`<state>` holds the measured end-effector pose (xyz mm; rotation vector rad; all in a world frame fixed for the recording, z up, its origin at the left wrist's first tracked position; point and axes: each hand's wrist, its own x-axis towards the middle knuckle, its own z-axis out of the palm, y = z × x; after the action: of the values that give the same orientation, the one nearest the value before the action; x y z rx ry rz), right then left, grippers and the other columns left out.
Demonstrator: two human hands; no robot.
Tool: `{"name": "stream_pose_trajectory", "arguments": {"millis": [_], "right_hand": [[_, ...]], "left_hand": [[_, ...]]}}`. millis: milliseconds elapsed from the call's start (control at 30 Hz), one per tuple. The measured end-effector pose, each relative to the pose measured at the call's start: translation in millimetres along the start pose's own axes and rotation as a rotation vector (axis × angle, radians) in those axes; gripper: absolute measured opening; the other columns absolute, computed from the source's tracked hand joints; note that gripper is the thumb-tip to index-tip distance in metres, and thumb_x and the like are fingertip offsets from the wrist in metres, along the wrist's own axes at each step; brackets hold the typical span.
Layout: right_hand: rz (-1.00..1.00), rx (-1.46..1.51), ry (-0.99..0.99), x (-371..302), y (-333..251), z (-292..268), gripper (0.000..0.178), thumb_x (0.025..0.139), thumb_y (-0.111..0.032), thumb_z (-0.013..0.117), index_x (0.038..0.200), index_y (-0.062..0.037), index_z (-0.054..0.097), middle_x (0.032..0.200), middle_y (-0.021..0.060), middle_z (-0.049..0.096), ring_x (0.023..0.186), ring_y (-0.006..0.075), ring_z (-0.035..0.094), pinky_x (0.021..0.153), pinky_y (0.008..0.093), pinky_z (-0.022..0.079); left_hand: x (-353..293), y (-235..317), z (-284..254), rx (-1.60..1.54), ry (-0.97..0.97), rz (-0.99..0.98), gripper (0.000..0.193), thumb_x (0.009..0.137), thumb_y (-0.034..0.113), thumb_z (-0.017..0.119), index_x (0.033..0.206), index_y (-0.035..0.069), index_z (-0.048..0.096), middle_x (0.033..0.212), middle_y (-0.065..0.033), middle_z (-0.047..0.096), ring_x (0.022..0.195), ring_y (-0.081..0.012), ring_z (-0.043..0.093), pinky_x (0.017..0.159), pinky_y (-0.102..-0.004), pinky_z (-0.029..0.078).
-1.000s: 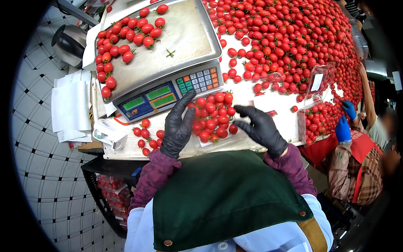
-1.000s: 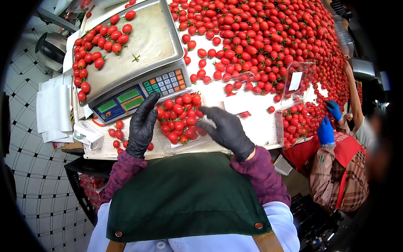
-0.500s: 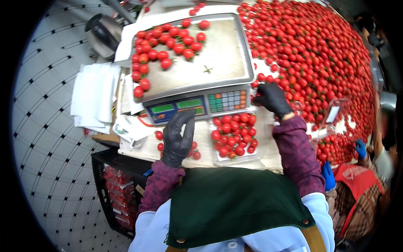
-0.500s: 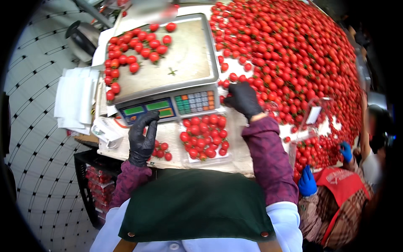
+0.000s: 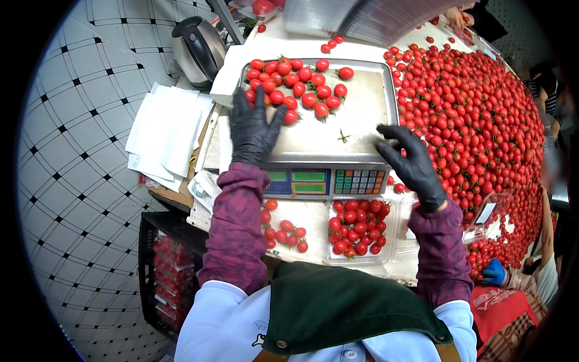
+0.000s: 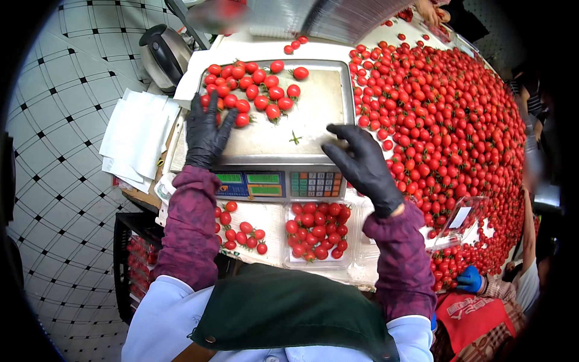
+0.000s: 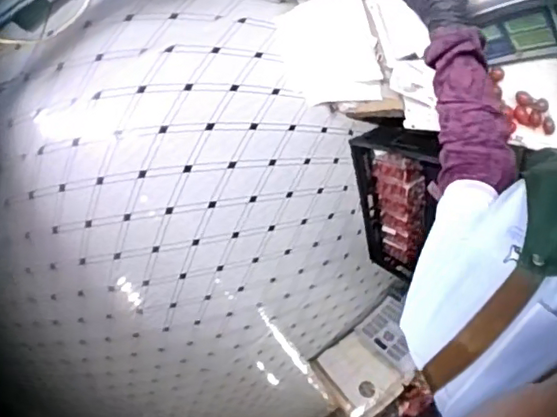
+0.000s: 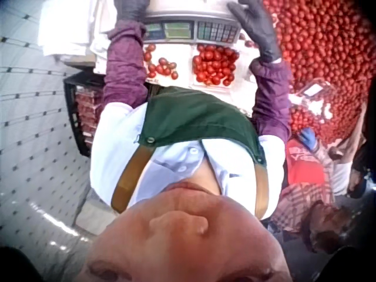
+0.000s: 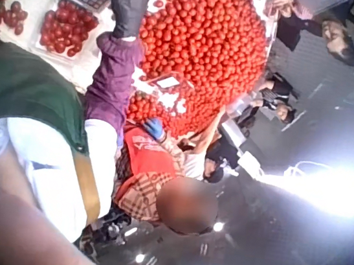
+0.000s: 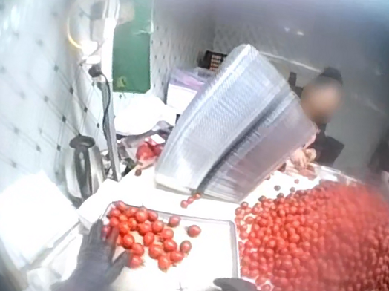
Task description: The person places cherry tomatoes from a large pile into clear plastic containers, weighs them on a digital scale, and then seals the containers with lids. The person repeats this process multiple times, handling the tomatoes and containers by hand.
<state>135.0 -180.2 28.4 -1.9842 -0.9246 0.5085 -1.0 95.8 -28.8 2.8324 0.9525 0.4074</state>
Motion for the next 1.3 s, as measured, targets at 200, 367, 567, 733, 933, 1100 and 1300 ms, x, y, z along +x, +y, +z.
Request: {"name": "stream_pose_trajectory", "arguments": {"millis": [200, 367, 567, 733, 933, 1100, 1300], "right_hand": [[-0.406, -0.311, 0.035, 76, 11, 32, 0.065, 0.076, -0.033, 0.070, 0.128, -0.0047, 0.043, 0.122, 0.0178, 0.049, 0.107, 0.0344, 0.049, 0.090, 0.0390, 0.041], [-0.308, -0.419, -0.082, 79, 5, 44, 0.080, 0.067, -0.038, 0.075, 0.132, -0.0092, 0.038, 0.115, 0.0194, 0.050, 0.102, 0.0347, 0.049, 0.086, 0.0393, 0.044], [-0.206, -0.475, -0.155, 93, -10, 67, 0.089, 0.056, -0.032, 0.081, 0.132, -0.0146, 0.038, 0.106, 0.0181, 0.049, 0.099, 0.0343, 0.050, 0.078, 0.0404, 0.048], [-0.319, -0.297, -0.186, 92, -19, 83, 0.085, 0.056, -0.024, 0.080, 0.130, -0.0121, 0.039, 0.109, 0.0174, 0.046, 0.099, 0.0361, 0.051, 0.082, 0.0406, 0.047], [-0.234, 0.248, -0.296, 92, -1, 80, 0.066, 0.065, -0.007, 0.072, 0.125, -0.0089, 0.044, 0.112, 0.0121, 0.051, 0.102, 0.0238, 0.053, 0.085, 0.0324, 0.047], [0.130, 0.757, -0.442, 85, -20, 67, 0.060, 0.067, -0.001, 0.069, 0.122, -0.0051, 0.045, 0.108, 0.0054, 0.054, 0.096, 0.0140, 0.055, 0.079, 0.0265, 0.049], [-0.004, 0.765, -0.354, 47, -26, 36, 0.057, 0.068, -0.003, 0.071, 0.121, -0.0051, 0.048, 0.111, 0.0050, 0.054, 0.104, 0.0153, 0.052, 0.090, 0.0278, 0.044]], "left_hand": [[-16, 22, -31, -0.265, -0.027, 0.365, 0.075, 0.076, 0.048, 0.063, 0.138, 0.016, 0.035, 0.137, -0.0185, 0.033, 0.126, -0.0369, 0.033, 0.101, -0.0500, 0.030], [-32, -14, -57, -0.195, -0.206, 0.129, 0.101, 0.060, 0.042, 0.080, 0.140, 0.014, 0.026, 0.125, -0.0222, 0.039, 0.113, -0.0358, 0.046, 0.090, -0.0415, 0.044], [-7, 3, -23, -0.306, -0.258, 0.082, 0.102, 0.058, 0.032, 0.083, 0.141, 0.022, 0.025, 0.126, -0.0207, 0.036, 0.112, -0.0353, 0.047, 0.092, -0.0401, 0.044], [-5, 14, -4, -0.554, -0.311, 0.101, 0.091, 0.061, 0.019, 0.081, 0.137, 0.023, 0.031, 0.122, -0.0162, 0.036, 0.109, -0.0323, 0.048, 0.092, -0.0377, 0.044], [-14, 32, 9, -0.847, -0.110, 0.179, 0.076, 0.062, 0.003, 0.074, 0.129, 0.012, 0.040, 0.118, -0.0130, 0.042, 0.111, -0.0287, 0.047, 0.096, -0.0350, 0.041], [-22, 41, 19, -0.994, -0.098, 0.096, 0.070, 0.066, -0.002, 0.071, 0.128, 0.010, 0.041, 0.122, -0.0105, 0.043, 0.115, -0.0228, 0.045, 0.098, -0.0330, 0.039], [-48, 79, -16, -1.080, 0.017, 0.254, 0.065, 0.069, -0.006, 0.064, 0.128, 0.007, 0.041, 0.114, -0.0137, 0.044, 0.106, -0.0277, 0.049, 0.091, -0.0358, 0.044]]}}
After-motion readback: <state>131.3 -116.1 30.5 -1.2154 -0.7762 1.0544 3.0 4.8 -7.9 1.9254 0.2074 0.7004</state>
